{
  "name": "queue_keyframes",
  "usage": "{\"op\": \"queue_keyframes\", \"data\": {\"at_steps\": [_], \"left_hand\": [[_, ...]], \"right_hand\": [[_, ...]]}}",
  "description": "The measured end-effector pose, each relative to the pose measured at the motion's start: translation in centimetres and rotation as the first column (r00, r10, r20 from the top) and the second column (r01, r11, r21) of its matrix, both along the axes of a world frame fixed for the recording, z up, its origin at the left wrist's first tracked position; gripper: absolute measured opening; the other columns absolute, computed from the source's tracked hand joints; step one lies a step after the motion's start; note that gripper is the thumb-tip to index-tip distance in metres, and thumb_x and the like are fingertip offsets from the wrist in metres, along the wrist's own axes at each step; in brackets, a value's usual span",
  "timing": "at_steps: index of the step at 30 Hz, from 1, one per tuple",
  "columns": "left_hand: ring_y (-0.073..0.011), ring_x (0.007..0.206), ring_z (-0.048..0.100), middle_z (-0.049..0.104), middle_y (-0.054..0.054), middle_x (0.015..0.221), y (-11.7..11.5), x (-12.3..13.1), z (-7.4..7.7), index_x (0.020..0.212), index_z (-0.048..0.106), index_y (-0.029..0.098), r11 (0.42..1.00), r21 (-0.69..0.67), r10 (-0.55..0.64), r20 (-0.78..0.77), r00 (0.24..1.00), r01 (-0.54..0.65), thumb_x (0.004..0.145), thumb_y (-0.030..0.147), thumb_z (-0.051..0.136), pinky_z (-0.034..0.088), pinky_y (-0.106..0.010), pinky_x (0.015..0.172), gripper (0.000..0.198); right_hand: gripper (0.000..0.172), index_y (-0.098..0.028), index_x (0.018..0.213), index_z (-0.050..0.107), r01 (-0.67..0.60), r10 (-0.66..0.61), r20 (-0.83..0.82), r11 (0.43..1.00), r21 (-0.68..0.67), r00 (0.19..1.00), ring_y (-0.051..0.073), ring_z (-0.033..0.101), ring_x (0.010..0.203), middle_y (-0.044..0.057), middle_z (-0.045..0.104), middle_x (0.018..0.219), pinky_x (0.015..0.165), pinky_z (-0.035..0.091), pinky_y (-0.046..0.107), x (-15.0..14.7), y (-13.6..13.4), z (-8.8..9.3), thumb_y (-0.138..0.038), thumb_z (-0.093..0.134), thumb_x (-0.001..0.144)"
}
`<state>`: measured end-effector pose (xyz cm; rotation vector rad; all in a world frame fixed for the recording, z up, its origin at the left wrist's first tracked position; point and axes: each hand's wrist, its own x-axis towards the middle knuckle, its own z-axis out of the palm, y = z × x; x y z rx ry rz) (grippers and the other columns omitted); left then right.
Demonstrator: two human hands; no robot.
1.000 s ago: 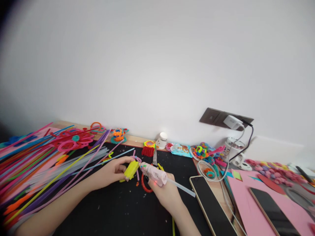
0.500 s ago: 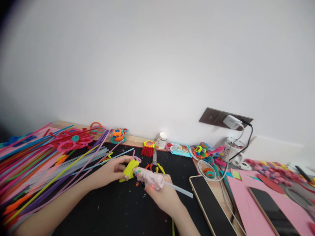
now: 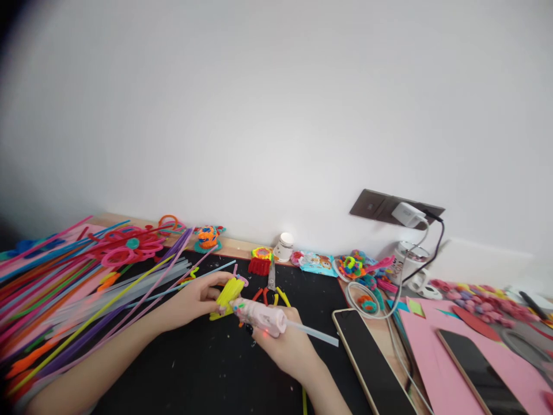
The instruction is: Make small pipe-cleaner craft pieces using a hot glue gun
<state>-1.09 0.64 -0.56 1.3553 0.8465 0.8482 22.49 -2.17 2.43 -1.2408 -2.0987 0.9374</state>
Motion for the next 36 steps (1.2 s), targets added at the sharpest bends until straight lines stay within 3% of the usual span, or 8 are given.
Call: {"op": "queue_keyframes", "data": {"at_steps": [3, 8, 15, 22, 28, 33, 36], "left_hand": [[-0.0175, 0.086, 0.063, 0.061, -0.005, 0.115, 0.0, 0.0, 0.0, 0.117, 0.052, 0.021, 1.0, 0.006, -0.005, 0.001, 1.0, 0.005, 0.065, 0.005, 0.057, 0.046, -0.025, 0.066, 0.054], [-0.0183, 0.083, 0.064, 0.066, -0.005, 0.104, -0.2, 0.0, -0.1, 0.121, 0.051, 0.02, 1.0, -0.001, -0.031, -0.023, 0.999, 0.031, 0.069, 0.01, 0.06, 0.048, -0.028, 0.069, 0.054], [-0.0178, 0.085, 0.063, 0.062, -0.006, 0.114, -0.1, 0.0, -0.1, 0.118, 0.052, 0.021, 1.0, -0.007, -0.025, 0.011, 1.0, 0.025, 0.068, 0.011, 0.063, 0.049, -0.029, 0.071, 0.053], [-0.0152, 0.08, 0.062, 0.062, -0.003, 0.106, 0.1, -0.2, -0.5, 0.118, 0.052, 0.022, 0.999, -0.022, -0.039, 0.053, 0.998, 0.041, 0.067, 0.007, 0.063, 0.048, -0.027, 0.069, 0.054], [-0.0169, 0.084, 0.062, 0.061, -0.005, 0.112, -0.1, -0.1, -0.2, 0.117, 0.053, 0.022, 0.999, -0.021, -0.041, 0.046, 0.998, 0.042, 0.068, 0.007, 0.062, 0.048, -0.027, 0.07, 0.053], [-0.0164, 0.081, 0.062, 0.063, -0.005, 0.109, -0.2, -0.1, -0.2, 0.118, 0.052, 0.022, 0.999, -0.025, -0.04, 0.043, 0.998, 0.041, 0.067, 0.007, 0.062, 0.048, -0.027, 0.069, 0.053], [-0.0163, 0.079, 0.062, 0.064, -0.004, 0.104, -0.1, -0.1, -0.4, 0.119, 0.051, 0.022, 0.999, -0.021, -0.034, 0.03, 0.999, 0.035, 0.068, 0.009, 0.061, 0.048, -0.028, 0.069, 0.054]], "right_hand": [[0.021, -0.019, 0.083, 0.072, 0.023, -0.023, -0.018, 1.0, 0.011, 1.0, 0.013, 0.052, 0.053, -0.001, 0.063, 0.061, 0.048, 0.04, 0.02, 0.0, 0.0, -0.3, -0.016, 0.053, 0.075], [0.025, -0.017, 0.089, 0.072, 0.165, -0.162, -0.041, 0.984, 0.065, 0.986, 0.014, 0.05, 0.051, -0.001, 0.061, 0.059, 0.047, 0.04, 0.021, 0.2, 0.6, -1.2, -0.014, 0.052, 0.074], [0.021, -0.019, 0.083, 0.072, 0.029, -0.028, -0.021, 0.999, 0.042, 0.999, 0.013, 0.05, 0.052, -0.002, 0.06, 0.059, 0.049, 0.039, 0.02, 0.0, 0.0, -0.4, -0.015, 0.053, 0.073], [0.015, -0.016, 0.071, 0.065, 0.216, -0.215, -0.039, 0.976, 0.019, 0.976, 0.012, 0.04, 0.044, -0.004, 0.045, 0.047, 0.043, 0.033, 0.022, 0.2, 0.5, -0.8, -0.018, 0.051, 0.074], [0.015, -0.017, 0.059, 0.06, 0.149, -0.149, -0.031, 0.989, 0.018, 0.988, 0.011, 0.039, 0.048, -0.003, 0.048, 0.051, 0.045, 0.032, 0.021, 0.3, 0.3, -1.0, -0.018, 0.052, 0.072], [0.014, -0.016, 0.072, 0.066, 0.199, -0.198, -0.022, 0.98, 0.029, 0.98, 0.011, 0.04, 0.049, -0.003, 0.048, 0.053, 0.046, 0.034, 0.022, 0.4, 0.4, -1.1, -0.02, 0.052, 0.073], [0.013, -0.016, 0.067, 0.061, 0.188, -0.187, -0.048, 0.982, 0.014, 0.981, 0.011, 0.04, 0.049, -0.003, 0.048, 0.054, 0.047, 0.035, 0.022, 0.4, 0.3, -0.9, -0.019, 0.051, 0.074]]}}
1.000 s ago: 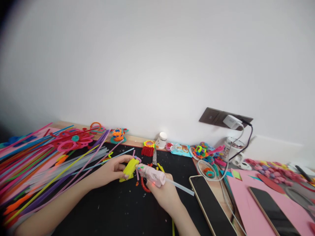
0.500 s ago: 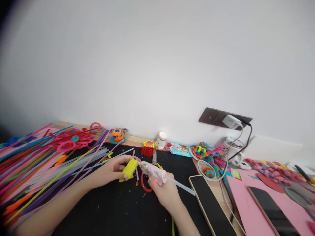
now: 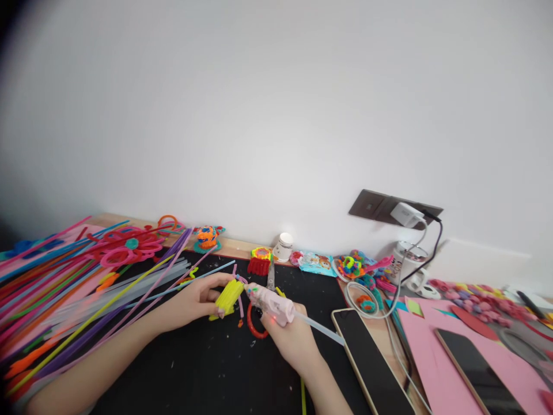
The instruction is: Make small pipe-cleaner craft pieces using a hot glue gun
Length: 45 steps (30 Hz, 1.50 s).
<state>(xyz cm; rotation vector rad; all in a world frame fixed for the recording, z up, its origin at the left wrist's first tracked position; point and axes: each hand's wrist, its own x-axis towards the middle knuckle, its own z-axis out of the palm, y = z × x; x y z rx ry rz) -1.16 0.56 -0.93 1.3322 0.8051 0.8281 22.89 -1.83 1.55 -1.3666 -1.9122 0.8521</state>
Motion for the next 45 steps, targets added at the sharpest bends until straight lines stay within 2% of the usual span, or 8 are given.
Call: {"op": "queue_keyframes", "data": {"at_steps": [6, 11, 17, 23, 29, 36, 42, 45], "left_hand": [[-0.0145, 0.077, 0.06, 0.061, -0.004, 0.11, -0.02, 0.14, -0.03, 0.118, 0.051, 0.021, 0.991, 0.109, 0.088, -0.108, 0.99, -0.077, 0.068, 0.01, 0.057, 0.047, -0.026, 0.066, 0.052], [-0.0144, 0.073, 0.058, 0.062, -0.002, 0.095, -0.24, 0.35, 0.07, 0.117, 0.052, 0.02, 0.974, 0.203, 0.147, -0.212, 0.966, -0.103, 0.069, 0.011, 0.054, 0.046, -0.024, 0.063, 0.049], [-0.014, 0.07, 0.057, 0.06, 0.0, 0.086, -0.42, 0.47, 0.02, 0.119, 0.051, 0.021, 0.971, 0.221, 0.145, -0.247, 0.958, -0.09, 0.07, 0.012, 0.054, 0.045, -0.023, 0.059, 0.051], [-0.0125, 0.068, 0.056, 0.061, 0.001, 0.089, -0.51, 0.49, 0.1, 0.121, 0.051, 0.024, 0.97, 0.236, 0.114, -0.252, 0.961, -0.053, 0.069, 0.009, 0.052, 0.045, -0.022, 0.06, 0.054], [-0.0143, 0.073, 0.057, 0.061, -0.002, 0.095, -0.24, 0.38, -0.16, 0.12, 0.05, 0.021, 0.97, 0.228, 0.133, -0.228, 0.965, -0.08, 0.069, 0.011, 0.054, 0.046, -0.023, 0.061, 0.052], [-0.0137, 0.066, 0.058, 0.06, 0.003, 0.078, -0.37, 0.33, -0.2, 0.122, 0.049, 0.023, 0.978, 0.201, 0.096, -0.23, 0.969, -0.049, 0.069, 0.011, 0.055, 0.046, -0.023, 0.061, 0.054], [-0.0139, 0.063, 0.058, 0.057, 0.005, 0.069, -0.34, 0.37, -0.3, 0.12, 0.052, 0.023, 0.974, 0.222, 0.107, -0.25, 0.962, -0.05, 0.069, 0.012, 0.056, 0.045, -0.024, 0.061, 0.052], [-0.0141, 0.064, 0.058, 0.058, 0.004, 0.072, -0.33, 0.38, -0.33, 0.12, 0.052, 0.023, 0.975, 0.218, 0.094, -0.248, 0.964, -0.039, 0.069, 0.011, 0.055, 0.045, -0.024, 0.061, 0.053]], "right_hand": [[0.02, -0.019, 0.055, 0.041, -0.139, 0.133, 0.102, 0.989, 0.057, 0.986, 0.009, 0.038, 0.049, -0.005, 0.038, 0.055, 0.047, 0.03, 0.021, -0.53, -0.5, 0.59, -0.019, 0.051, 0.072], [0.028, -0.02, 0.054, 0.03, -0.176, 0.158, 0.221, 0.982, 0.065, 0.962, 0.009, 0.038, 0.049, -0.006, 0.034, 0.053, 0.047, 0.026, 0.021, -0.84, -0.58, 0.86, -0.019, 0.052, 0.071], [0.025, -0.021, 0.055, 0.034, -0.09, 0.091, 0.114, 0.996, -0.01, 0.989, 0.009, 0.033, 0.048, -0.006, 0.034, 0.054, 0.046, 0.025, 0.022, -0.65, -0.36, 0.41, -0.02, 0.052, 0.071], [0.013, -0.018, 0.06, 0.053, -0.009, 0.008, 0.073, 1.0, 0.014, 0.997, 0.011, 0.04, 0.049, -0.004, 0.043, 0.054, 0.046, 0.031, 0.021, -0.5, -0.12, 0.19, -0.017, 0.051, 0.072], [0.021, -0.018, 0.052, 0.045, -0.185, 0.174, 0.165, 0.981, 0.056, 0.971, 0.009, 0.038, 0.047, -0.006, 0.039, 0.052, 0.046, 0.028, 0.02, -0.7, -0.5, 0.76, -0.016, 0.053, 0.07], [0.013, -0.018, 0.063, 0.058, -0.031, 0.028, 0.058, 0.998, 0.048, 0.998, 0.011, 0.041, 0.048, -0.004, 0.046, 0.053, 0.045, 0.031, 0.02, -0.3, -0.1, 0.13, -0.012, 0.051, 0.073], [0.019, -0.018, 0.053, 0.046, -0.18, 0.177, 0.132, 0.983, 0.016, 0.975, 0.009, 0.036, 0.048, -0.005, 0.038, 0.053, 0.045, 0.027, 0.021, -0.63, -0.41, 0.81, -0.013, 0.053, 0.07], [0.018, -0.018, 0.055, 0.046, -0.134, 0.131, 0.122, 0.991, 0.01, 0.984, 0.009, 0.035, 0.048, -0.005, 0.038, 0.053, 0.046, 0.027, 0.022, -0.63, -0.33, 0.54, -0.013, 0.052, 0.071]]}}
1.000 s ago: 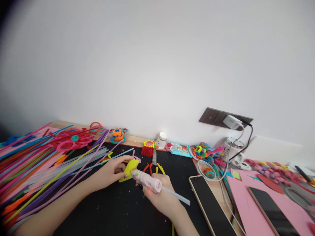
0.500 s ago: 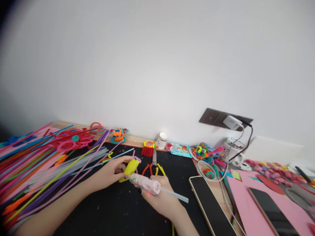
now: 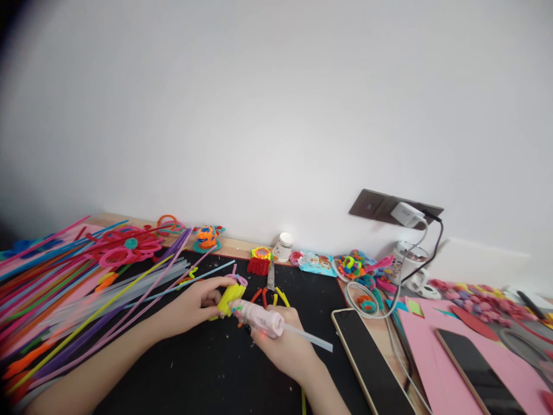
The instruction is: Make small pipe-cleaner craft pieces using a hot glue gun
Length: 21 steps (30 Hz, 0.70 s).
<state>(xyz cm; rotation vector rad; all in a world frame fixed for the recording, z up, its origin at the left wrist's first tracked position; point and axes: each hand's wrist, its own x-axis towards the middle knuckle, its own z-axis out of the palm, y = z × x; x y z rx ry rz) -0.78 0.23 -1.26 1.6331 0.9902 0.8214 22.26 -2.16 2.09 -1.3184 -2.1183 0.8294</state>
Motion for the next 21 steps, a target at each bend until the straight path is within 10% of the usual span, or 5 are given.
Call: {"op": "queue_keyframes", "data": {"at_steps": [21], "left_hand": [[-0.0129, 0.066, 0.058, 0.061, 0.004, 0.077, -0.02, -0.04, 0.03, 0.119, 0.053, 0.024, 1.0, -0.015, -0.011, 0.04, 0.999, 0.012, 0.067, 0.006, 0.053, 0.046, -0.023, 0.062, 0.055]], "right_hand": [[0.014, -0.017, 0.067, 0.065, -0.017, 0.018, -0.005, 0.999, 0.051, 1.0, 0.011, 0.043, 0.048, -0.003, 0.053, 0.054, 0.046, 0.034, 0.021, 0.4, 0.12, 0.12, -0.014, 0.053, 0.072]]}}
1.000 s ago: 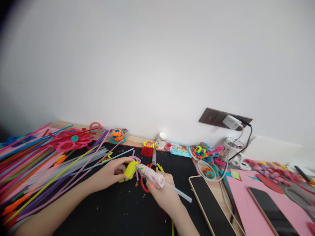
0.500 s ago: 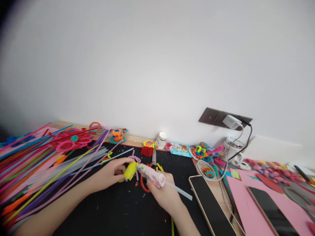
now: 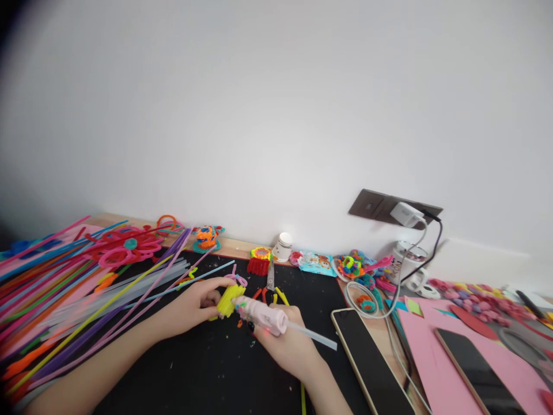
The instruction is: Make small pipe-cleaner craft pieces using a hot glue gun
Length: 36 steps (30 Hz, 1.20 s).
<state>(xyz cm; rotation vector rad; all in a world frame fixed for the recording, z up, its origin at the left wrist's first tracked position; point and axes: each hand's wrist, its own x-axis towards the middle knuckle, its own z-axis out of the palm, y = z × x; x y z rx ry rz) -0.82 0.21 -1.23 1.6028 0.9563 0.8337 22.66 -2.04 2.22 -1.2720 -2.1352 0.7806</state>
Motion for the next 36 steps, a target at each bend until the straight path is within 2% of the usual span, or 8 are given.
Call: {"op": "queue_keyframes", "data": {"at_steps": [3, 7, 9, 15, 22, 26, 32, 36], "left_hand": [[-0.0125, 0.065, 0.057, 0.061, 0.004, 0.077, -0.04, 0.03, 0.08, 0.12, 0.052, 0.024, 1.0, -0.011, 0.012, 0.006, 1.0, -0.012, 0.068, 0.007, 0.054, 0.046, -0.023, 0.061, 0.055], [-0.0132, 0.067, 0.058, 0.061, 0.004, 0.077, -0.07, 0.04, 0.05, 0.12, 0.052, 0.024, 1.0, -0.011, -0.008, 0.02, 1.0, 0.008, 0.068, 0.006, 0.053, 0.046, -0.022, 0.062, 0.055], [-0.0137, 0.068, 0.059, 0.061, 0.003, 0.077, -0.05, 0.04, 0.02, 0.12, 0.052, 0.024, 1.0, -0.007, -0.016, 0.012, 1.0, 0.016, 0.068, 0.006, 0.053, 0.046, -0.023, 0.062, 0.055], [-0.0132, 0.063, 0.057, 0.06, 0.004, 0.072, -0.06, 0.01, 0.08, 0.121, 0.052, 0.023, 1.0, 0.002, 0.017, -0.019, 1.0, -0.017, 0.068, 0.008, 0.054, 0.044, -0.023, 0.06, 0.055], [-0.0141, 0.065, 0.058, 0.059, 0.004, 0.072, -0.14, 0.01, 0.13, 0.12, 0.053, 0.022, 1.0, -0.011, 0.023, 0.013, 1.0, -0.022, 0.068, 0.009, 0.055, 0.046, -0.024, 0.062, 0.053], [-0.0134, 0.063, 0.057, 0.059, 0.003, 0.073, -0.02, -0.03, 0.01, 0.119, 0.053, 0.022, 0.999, 0.004, 0.044, -0.001, 0.999, -0.044, 0.068, 0.01, 0.056, 0.046, -0.024, 0.061, 0.053], [-0.014, 0.064, 0.056, 0.059, 0.003, 0.072, -0.07, -0.14, 0.13, 0.122, 0.052, 0.02, 0.998, -0.034, 0.062, 0.024, 0.998, -0.062, 0.068, 0.01, 0.057, 0.044, -0.023, 0.058, 0.055], [-0.0145, 0.065, 0.057, 0.06, 0.002, 0.072, -0.12, -0.09, 0.23, 0.122, 0.052, 0.019, 0.995, -0.075, 0.063, 0.062, 0.996, -0.059, 0.069, 0.009, 0.058, 0.044, -0.022, 0.057, 0.054]], "right_hand": [[0.014, -0.017, 0.06, 0.061, -0.029, 0.029, 0.023, 1.0, -0.01, 0.999, 0.01, 0.041, 0.047, -0.004, 0.049, 0.053, 0.046, 0.032, 0.021, -0.1, -0.1, 0.01, -0.013, 0.055, 0.072], [0.015, -0.017, 0.065, 0.063, 0.099, -0.1, -0.034, 0.995, -0.022, 0.994, 0.011, 0.042, 0.048, -0.003, 0.049, 0.053, 0.045, 0.032, 0.021, 0.18, 0.14, -0.35, -0.013, 0.051, 0.074], [0.016, -0.017, 0.063, 0.061, 0.115, -0.116, -0.045, 0.993, -0.015, 0.992, 0.011, 0.042, 0.048, -0.003, 0.049, 0.053, 0.045, 0.032, 0.021, 0.29, 0.19, -0.4, -0.014, 0.051, 0.074], [0.018, -0.018, 0.054, 0.048, -0.039, 0.038, 0.056, 0.999, 0.012, 0.998, 0.009, 0.038, 0.048, -0.005, 0.042, 0.052, 0.047, 0.03, 0.02, -0.15, -0.24, 0.01, -0.013, 0.051, 0.071], [0.015, -0.018, 0.059, 0.049, 0.069, -0.068, 0.016, 0.997, -0.022, 0.998, 0.01, 0.037, 0.049, -0.004, 0.038, 0.055, 0.046, 0.029, 0.021, -0.17, -0.09, -0.18, -0.019, 0.05, 0.074], [0.02, -0.019, 0.054, 0.041, -0.031, 0.033, 0.064, 0.999, -0.039, 0.997, 0.009, 0.036, 0.048, -0.005, 0.036, 0.053, 0.046, 0.027, 0.02, -0.29, -0.21, -0.08, -0.016, 0.051, 0.071], [0.016, -0.018, 0.057, 0.055, 0.023, -0.023, 0.063, 1.0, 0.003, 0.998, 0.011, 0.044, 0.049, -0.003, 0.049, 0.054, 0.047, 0.032, 0.02, -0.41, -0.23, 0.18, -0.015, 0.051, 0.073], [0.016, -0.018, 0.059, 0.061, -0.012, 0.013, 0.067, 1.0, -0.015, 0.998, 0.013, 0.047, 0.049, -0.002, 0.052, 0.053, 0.047, 0.035, 0.021, -0.15, -0.03, 0.04, -0.015, 0.052, 0.073]]}}
